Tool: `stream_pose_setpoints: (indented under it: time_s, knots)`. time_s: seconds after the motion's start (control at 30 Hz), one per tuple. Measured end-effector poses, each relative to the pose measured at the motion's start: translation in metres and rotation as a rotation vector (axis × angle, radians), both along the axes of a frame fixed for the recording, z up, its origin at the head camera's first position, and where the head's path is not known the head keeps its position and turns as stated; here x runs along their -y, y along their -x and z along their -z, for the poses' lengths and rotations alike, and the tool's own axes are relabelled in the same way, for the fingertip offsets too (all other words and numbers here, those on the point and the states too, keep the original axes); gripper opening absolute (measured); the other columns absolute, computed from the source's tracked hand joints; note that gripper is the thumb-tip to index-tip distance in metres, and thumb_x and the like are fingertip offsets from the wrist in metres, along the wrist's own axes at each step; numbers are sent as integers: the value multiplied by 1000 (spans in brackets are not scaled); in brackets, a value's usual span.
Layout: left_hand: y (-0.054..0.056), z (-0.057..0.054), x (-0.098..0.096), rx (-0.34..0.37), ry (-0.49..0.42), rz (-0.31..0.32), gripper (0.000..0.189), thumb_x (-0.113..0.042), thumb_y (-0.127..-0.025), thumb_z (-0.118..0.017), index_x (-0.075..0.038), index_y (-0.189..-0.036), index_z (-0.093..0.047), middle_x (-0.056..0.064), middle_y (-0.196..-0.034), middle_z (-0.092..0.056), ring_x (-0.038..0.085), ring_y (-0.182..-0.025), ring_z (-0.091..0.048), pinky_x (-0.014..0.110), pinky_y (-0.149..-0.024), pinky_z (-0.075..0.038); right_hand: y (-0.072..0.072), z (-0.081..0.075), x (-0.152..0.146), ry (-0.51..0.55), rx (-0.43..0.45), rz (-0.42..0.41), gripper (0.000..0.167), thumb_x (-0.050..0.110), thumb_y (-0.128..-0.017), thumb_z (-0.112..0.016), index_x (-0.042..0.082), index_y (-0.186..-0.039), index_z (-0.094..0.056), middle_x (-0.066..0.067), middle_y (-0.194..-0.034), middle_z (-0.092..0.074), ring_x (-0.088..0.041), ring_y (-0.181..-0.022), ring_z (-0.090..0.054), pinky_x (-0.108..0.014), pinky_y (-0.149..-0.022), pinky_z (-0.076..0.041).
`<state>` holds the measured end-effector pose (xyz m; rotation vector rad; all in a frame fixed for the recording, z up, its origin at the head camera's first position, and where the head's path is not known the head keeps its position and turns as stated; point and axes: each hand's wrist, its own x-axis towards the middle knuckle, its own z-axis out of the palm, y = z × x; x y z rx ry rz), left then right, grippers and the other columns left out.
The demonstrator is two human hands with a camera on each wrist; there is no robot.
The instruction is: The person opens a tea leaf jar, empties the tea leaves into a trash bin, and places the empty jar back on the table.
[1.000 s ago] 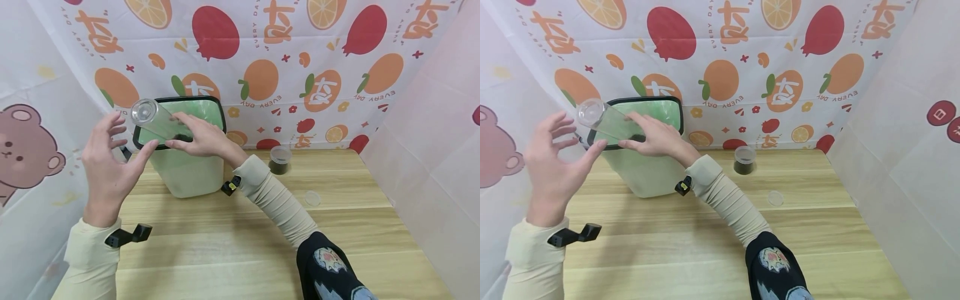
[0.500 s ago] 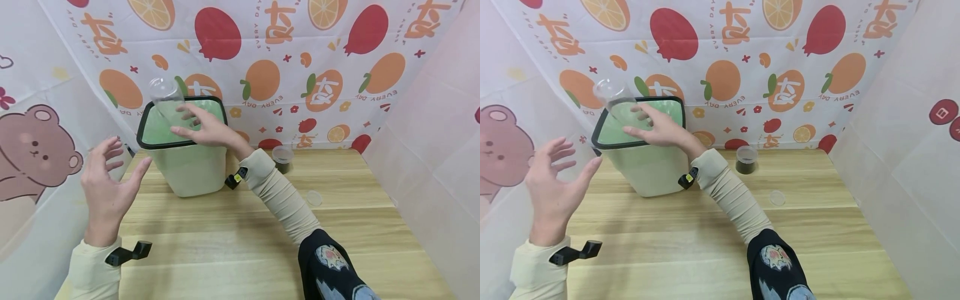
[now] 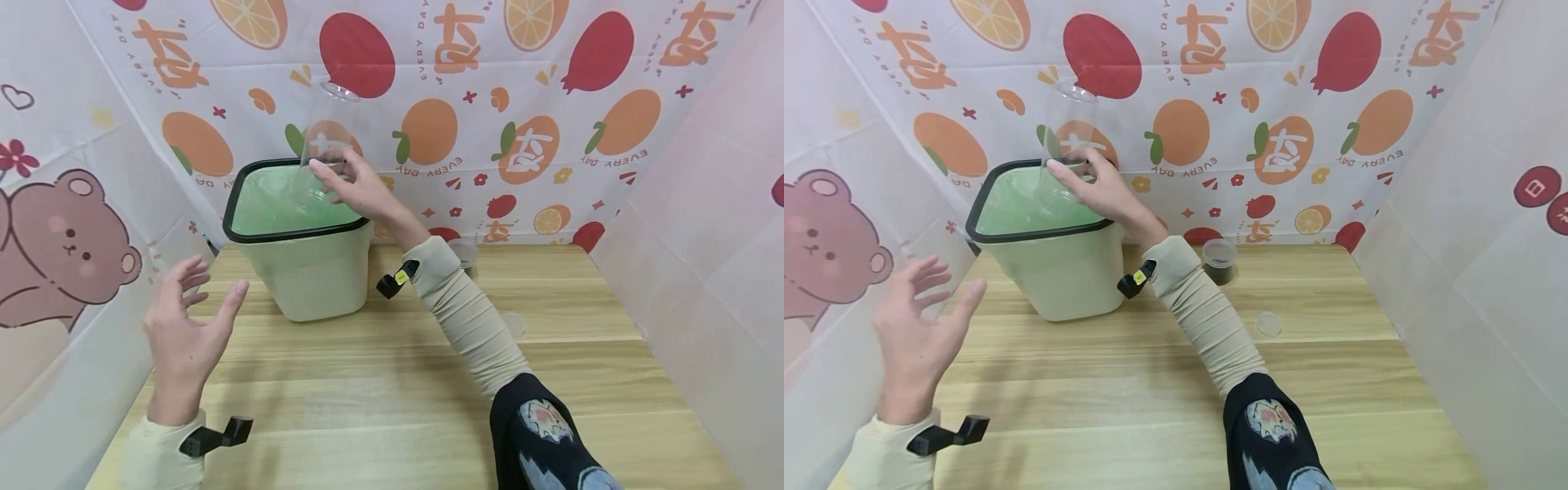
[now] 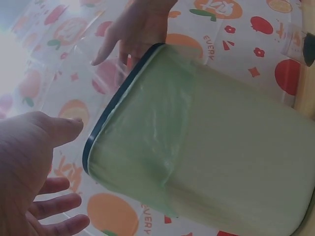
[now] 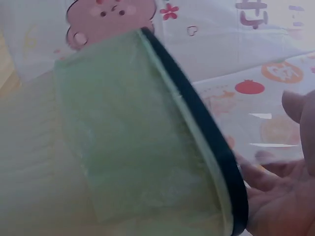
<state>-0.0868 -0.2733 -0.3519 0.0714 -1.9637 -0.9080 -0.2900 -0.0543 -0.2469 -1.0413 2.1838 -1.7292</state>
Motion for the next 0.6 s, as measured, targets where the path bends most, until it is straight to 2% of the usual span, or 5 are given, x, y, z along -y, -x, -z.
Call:
stream_pose_setpoints:
  time_s: [0.13, 0.23, 0.6]
  knots:
    - [-1, 5, 0, 15, 12, -10, 66, -13, -77, -88, -17, -138, -62, 19, -122, -70, -15, -106, -56, 1, -87, -43, -1, 1, -2, -66, -45, 36, 51, 39, -100, -61, 14, -143, -48, -6, -135, -63, -12, -115, -65, -26, -93, -56]
    - [-1, 7, 1, 19, 20, -15, 66, -13, -77, -87, -17, -138, -62, 19, -122, -70, -17, -106, -55, 1, -86, -42, -2, 1, -3, -107, -39, 21, 50, 40, -98, -64, 15, -139, -51, -7, -128, -69, -12, -111, -68, -28, -91, -56]
    - [-3, 10, 2, 53, 1, -35, 61, -15, -81, -85, -17, -137, -62, 17, -123, -70, -16, -106, -54, 2, -86, -42, -2, 8, -6, -83, -57, 5, 48, 36, -98, -65, 10, -137, -52, -7, -127, -69, -12, -113, -68, -26, -95, -55]
